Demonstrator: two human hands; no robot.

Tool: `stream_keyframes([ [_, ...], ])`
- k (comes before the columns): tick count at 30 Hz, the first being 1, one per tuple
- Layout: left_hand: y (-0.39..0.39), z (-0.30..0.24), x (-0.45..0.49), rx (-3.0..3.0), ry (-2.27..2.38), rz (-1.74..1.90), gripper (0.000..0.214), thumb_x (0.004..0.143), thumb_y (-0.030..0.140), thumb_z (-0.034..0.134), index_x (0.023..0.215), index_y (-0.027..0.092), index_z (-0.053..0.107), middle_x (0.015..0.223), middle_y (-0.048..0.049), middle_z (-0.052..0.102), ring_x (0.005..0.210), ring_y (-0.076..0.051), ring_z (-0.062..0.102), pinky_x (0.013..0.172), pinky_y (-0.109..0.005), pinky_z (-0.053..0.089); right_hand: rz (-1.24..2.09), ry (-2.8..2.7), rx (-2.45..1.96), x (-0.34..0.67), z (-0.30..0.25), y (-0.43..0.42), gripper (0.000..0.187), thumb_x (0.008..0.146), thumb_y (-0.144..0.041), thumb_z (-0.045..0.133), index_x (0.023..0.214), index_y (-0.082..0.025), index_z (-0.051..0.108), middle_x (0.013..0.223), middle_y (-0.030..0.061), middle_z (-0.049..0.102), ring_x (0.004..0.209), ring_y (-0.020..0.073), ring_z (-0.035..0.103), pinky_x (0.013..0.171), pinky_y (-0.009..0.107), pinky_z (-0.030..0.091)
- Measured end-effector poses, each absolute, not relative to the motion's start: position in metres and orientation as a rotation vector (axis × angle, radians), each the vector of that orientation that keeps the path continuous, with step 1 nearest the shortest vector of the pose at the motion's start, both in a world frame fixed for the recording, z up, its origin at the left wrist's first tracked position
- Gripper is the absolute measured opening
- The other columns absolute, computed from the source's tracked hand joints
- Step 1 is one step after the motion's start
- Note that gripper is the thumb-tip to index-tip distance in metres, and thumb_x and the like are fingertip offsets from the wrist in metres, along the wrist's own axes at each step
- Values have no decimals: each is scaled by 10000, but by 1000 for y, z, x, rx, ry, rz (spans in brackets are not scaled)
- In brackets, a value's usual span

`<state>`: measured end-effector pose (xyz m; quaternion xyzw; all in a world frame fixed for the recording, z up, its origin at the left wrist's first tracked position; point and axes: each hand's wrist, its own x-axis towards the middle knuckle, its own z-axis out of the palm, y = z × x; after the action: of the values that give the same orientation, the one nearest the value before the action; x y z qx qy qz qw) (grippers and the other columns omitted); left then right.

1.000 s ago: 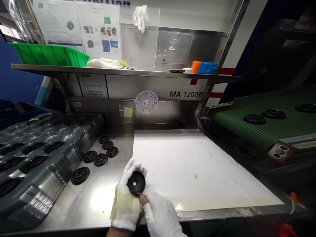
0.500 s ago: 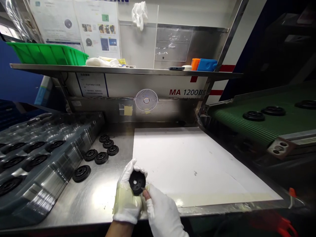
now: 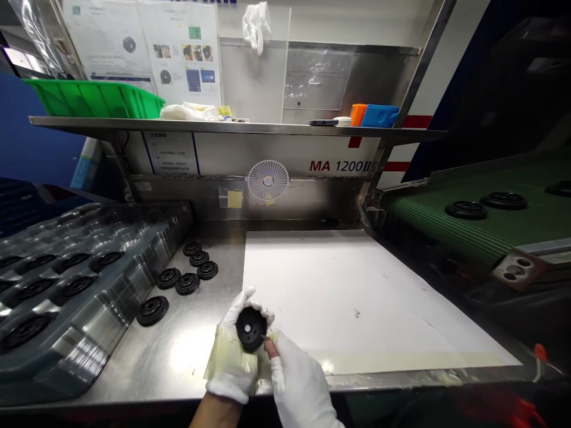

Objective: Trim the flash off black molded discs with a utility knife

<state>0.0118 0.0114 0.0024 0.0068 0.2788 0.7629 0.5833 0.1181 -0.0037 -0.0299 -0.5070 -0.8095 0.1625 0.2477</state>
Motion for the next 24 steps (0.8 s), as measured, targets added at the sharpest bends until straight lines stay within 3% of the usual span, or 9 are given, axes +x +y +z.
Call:
stream_keyframes([
  [4, 12, 5, 14, -62, 551, 1841, 150, 731, 170, 643, 878, 162, 612, 703, 0, 567, 678, -120, 591, 744, -302, 530, 407, -2212, -1317, 111, -29, -9, 285, 916, -298, 282, 835, -255, 552, 686, -13, 646, 595, 183, 610, 504, 272, 288],
  [7, 9, 3, 10, 17, 654, 1798, 263, 741, 154, 591, 1003, 145, 600, 852, -81, 629, 831, -213, 620, 765, -410, 525, 407, -2215, -1322, 113, -28, -6, 307, 928, -309, 273, 826, -251, 556, 683, -7, 646, 587, 182, 607, 497, 275, 282],
  [9, 6, 2, 7, 81, 668, 1716, 314, 742, 154, 537, 1049, 118, 586, 871, -123, 635, 813, -245, 621, 722, -453, 524, 442, -2202, -1333, 118, -29, -3, 320, 932, -322, 263, 832, -249, 559, 695, -1, 642, 609, 185, 611, 504, 274, 291],
  [13, 6, 1, 8, 90, 626, 1749, 218, 732, 126, 543, 939, 114, 611, 660, -41, 575, 619, -152, 576, 658, -346, 523, 459, -2187, -1383, 122, -33, -1, 325, 928, -330, 250, 805, -253, 541, 679, -7, 628, 598, 193, 601, 513, 281, 297],
  [19, 9, 2, 17, 48, 647, 1887, 196, 740, 180, 630, 935, 184, 611, 700, 12, 563, 680, -116, 592, 747, -293, 523, 458, -2192, -1349, 112, -33, -11, 285, 906, -292, 275, 851, -259, 552, 703, -10, 652, 625, 194, 627, 512, 281, 298],
  [24, 4, 3, 11, 124, 717, 1773, 347, 744, 155, 540, 1089, 135, 578, 916, -125, 638, 856, -246, 623, 760, -440, 521, 432, -2196, -1330, 116, -32, -6, 295, 916, -305, 285, 823, -255, 560, 687, -9, 649, 608, 188, 617, 506, 270, 301],
])
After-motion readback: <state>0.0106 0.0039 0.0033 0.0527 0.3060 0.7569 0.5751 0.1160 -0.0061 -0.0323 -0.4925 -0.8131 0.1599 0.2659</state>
